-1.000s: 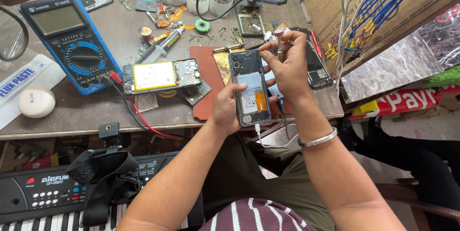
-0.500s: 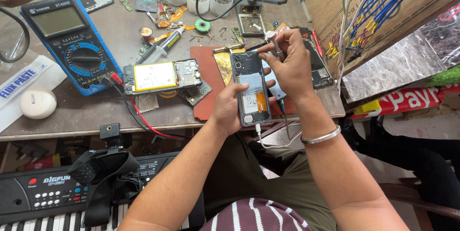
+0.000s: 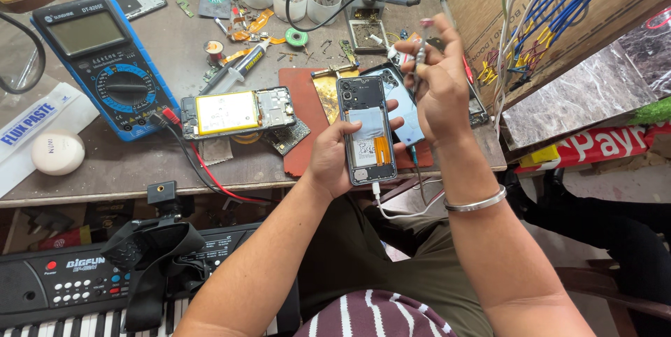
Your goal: The person holds a smartphone with its back cover removed and uses a screwdriver to unscrew screws from the phone's rear housing. They then set the screwdriver down, pick up the light blue back cover, and press it onto the back of the phone, handling the reassembled phone at the end.
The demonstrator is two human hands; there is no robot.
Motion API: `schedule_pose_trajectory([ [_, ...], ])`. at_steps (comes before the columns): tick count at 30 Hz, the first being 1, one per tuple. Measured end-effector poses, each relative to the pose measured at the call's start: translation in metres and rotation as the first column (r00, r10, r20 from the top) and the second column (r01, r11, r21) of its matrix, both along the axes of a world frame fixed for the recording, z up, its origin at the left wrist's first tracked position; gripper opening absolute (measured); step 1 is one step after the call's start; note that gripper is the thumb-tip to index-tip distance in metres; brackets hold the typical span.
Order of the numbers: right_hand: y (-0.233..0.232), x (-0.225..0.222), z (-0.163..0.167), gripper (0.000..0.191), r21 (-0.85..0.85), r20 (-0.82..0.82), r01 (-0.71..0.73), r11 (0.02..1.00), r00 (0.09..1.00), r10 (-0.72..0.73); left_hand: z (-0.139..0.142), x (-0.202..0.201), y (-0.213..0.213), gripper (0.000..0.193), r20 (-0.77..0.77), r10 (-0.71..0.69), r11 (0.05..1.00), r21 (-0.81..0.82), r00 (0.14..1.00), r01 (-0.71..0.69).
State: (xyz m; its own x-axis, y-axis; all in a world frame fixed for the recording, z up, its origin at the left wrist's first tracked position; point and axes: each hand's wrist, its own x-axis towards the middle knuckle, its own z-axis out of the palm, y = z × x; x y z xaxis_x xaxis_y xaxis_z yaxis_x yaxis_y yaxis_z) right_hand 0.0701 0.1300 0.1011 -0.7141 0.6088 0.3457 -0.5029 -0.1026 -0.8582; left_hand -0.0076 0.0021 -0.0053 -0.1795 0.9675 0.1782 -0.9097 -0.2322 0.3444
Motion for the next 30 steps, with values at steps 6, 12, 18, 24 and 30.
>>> schedule_pose_trajectory([
  [6, -0.007, -0.002, -0.001, 0.074, 0.149, -0.023, 0.217, 0.965, 0.976, -0.216, 0.000, 0.000, -0.001, 0.067, -0.040, 0.023, 1.000, -0.017, 0.999, -0.024],
  [12, -0.005, -0.004, -0.006, 0.072, 0.269, 0.002, 0.236, 0.934, 0.969, -0.246, 0.001, 0.001, 0.000, 0.067, -0.016, 0.037, 0.999, -0.025, 0.999, -0.037],
  [18, -0.006, -0.004, -0.007, 0.072, 0.269, 0.005, 0.215, 0.939, 0.974, -0.225, -0.001, 0.001, 0.000, 0.067, -0.016, 0.037, 0.999, -0.018, 0.999, -0.038],
  [24, -0.007, -0.004, -0.008, 0.074, 0.303, -0.002, 0.215, 0.928, 0.974, -0.225, -0.002, 0.001, 0.000, 0.068, -0.020, 0.040, 0.999, -0.016, 0.999, -0.041],
  [30, -0.008, -0.004, -0.010, 0.073, 0.322, -0.004, 0.232, 0.918, 0.970, -0.244, -0.003, 0.001, 0.000, 0.067, -0.033, 0.044, 0.999, -0.029, 0.999, -0.045],
])
